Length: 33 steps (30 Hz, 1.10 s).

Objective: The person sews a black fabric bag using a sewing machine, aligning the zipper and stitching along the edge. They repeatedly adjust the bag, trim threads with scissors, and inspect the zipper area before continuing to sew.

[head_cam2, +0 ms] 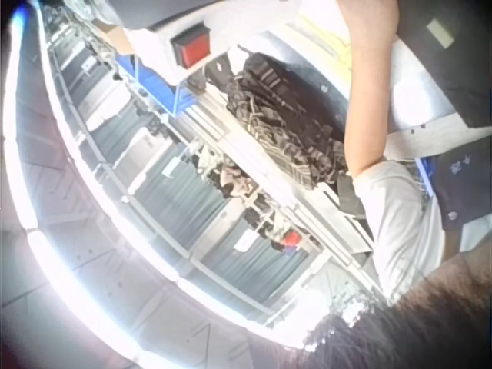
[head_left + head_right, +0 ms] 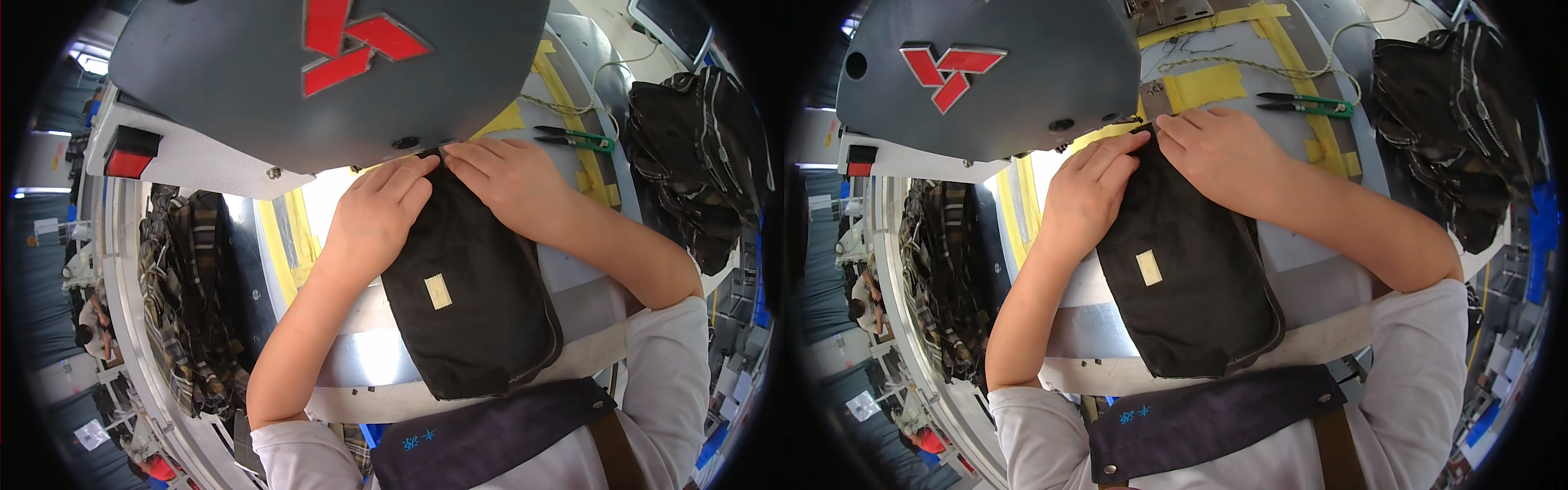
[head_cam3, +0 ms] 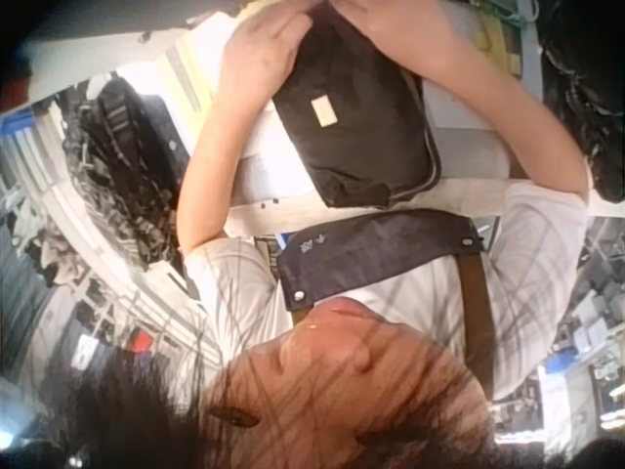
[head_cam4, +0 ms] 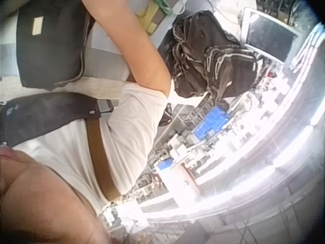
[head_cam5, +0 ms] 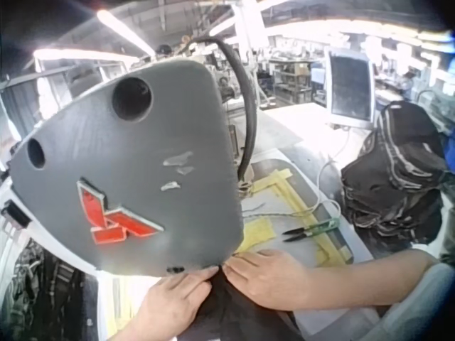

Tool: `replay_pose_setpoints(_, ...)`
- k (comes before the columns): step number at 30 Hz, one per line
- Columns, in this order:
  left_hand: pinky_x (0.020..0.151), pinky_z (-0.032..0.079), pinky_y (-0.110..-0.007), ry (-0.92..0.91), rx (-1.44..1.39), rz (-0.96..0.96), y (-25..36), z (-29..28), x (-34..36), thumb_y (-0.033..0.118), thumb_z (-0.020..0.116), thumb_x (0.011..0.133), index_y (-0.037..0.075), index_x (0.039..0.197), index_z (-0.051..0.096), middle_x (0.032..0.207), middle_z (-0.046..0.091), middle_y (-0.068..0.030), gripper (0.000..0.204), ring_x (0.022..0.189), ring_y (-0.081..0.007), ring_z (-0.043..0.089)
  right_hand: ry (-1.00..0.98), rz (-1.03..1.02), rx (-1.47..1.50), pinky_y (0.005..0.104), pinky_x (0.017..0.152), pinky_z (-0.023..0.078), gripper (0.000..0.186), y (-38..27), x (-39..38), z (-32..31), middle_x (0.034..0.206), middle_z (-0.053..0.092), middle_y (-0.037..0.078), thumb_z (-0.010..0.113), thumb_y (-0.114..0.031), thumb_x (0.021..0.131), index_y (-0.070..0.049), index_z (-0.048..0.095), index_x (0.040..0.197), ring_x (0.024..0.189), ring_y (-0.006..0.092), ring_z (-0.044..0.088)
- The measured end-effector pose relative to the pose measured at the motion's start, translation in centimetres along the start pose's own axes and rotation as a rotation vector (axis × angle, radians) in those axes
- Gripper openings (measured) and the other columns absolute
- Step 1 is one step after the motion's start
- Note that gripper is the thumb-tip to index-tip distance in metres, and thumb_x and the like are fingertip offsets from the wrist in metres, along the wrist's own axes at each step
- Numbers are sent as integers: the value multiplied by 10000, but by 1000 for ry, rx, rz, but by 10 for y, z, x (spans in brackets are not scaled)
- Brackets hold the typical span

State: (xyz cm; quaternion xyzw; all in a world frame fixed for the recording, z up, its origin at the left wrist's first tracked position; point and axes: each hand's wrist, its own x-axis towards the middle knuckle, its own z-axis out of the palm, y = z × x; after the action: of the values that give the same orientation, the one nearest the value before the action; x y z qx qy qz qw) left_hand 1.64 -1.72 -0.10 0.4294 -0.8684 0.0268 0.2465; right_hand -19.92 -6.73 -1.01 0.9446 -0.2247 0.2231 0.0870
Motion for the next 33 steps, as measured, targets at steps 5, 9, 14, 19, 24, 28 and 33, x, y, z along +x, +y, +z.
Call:
replay_pose_setpoints(5, 868, 520, -387, -29, -55, -139, 18, -5, 2, 33, 669, 775, 39, 1041, 651, 1122, 654, -82, 267, 1004, -287, 632, -43, 12, 7, 300, 767, 531, 292, 1, -1, -5, 1152, 637, 97, 585, -132, 782, -9, 633, 1042, 973, 193, 632)
replay_pose_setpoints(9, 936, 487, -403, -99, -88, -160, 15, -6, -1, 58, 676, 771, 51, 1146, 650, 1169, 633, -88, 376, 1084, -283, 602, -60, 16, 26, 297, 748, 536, 307, 0, -1, -6, 1161, 633, 103, 590, -135, 777, 0, 633, 1050, 981, 191, 628)
replay_pose_setpoints(14, 975, 465, -416, -141, -104, -157, 13, -9, -2, 66, 686, 757, 52, 1165, 649, 1199, 618, -86, 410, 1105, -277, 592, -78, 0, 26, 289, 738, 540, 333, 1, 1, -8, 1173, 625, 114, 596, -133, 768, 15, 632, 1063, 983, 195, 625)
replay_pose_setpoints(19, 965, 465, -411, -163, -87, -178, 15, -12, -3, 79, 704, 736, 48, 1165, 646, 1223, 612, -89, 434, 1109, -275, 592, -58, -15, 2, 285, 745, 542, 342, 0, 0, -8, 1167, 622, 118, 601, -130, 761, 25, 630, 1064, 998, 200, 623)
replay_pose_setpoints(24, 949, 470, -406, -170, -153, -196, 10, -12, -5, 88, 723, 718, 31, 1147, 635, 1234, 611, -94, 442, 1099, -284, 598, -51, -12, 1, 285, 754, 543, 340, 0, 1, -9, 1159, 622, 117, 603, -132, 761, 26, 630, 1061, 1005, 196, 623)
replay_pose_setpoints(28, 954, 469, -403, -162, -155, -184, 7, -11, -5, 90, 729, 717, 29, 1128, 634, 1238, 612, -93, 427, 1106, -288, 597, -59, -12, -22, 284, 755, 543, 335, -2, 2, -8, 1155, 623, 113, 604, -133, 763, 21, 629, 1060, 985, 192, 629)
replay_pose_setpoints(33, 938, 468, -400, -130, -138, -139, 3, -9, -5, 99, 727, 732, 36, 1127, 637, 1244, 610, -86, 411, 1108, -284, 595, -69, -2, -30, 284, 750, 542, 326, -2, 1, -8, 1154, 623, 111, 608, -135, 762, 15, 631, 1050, 967, 192, 635)
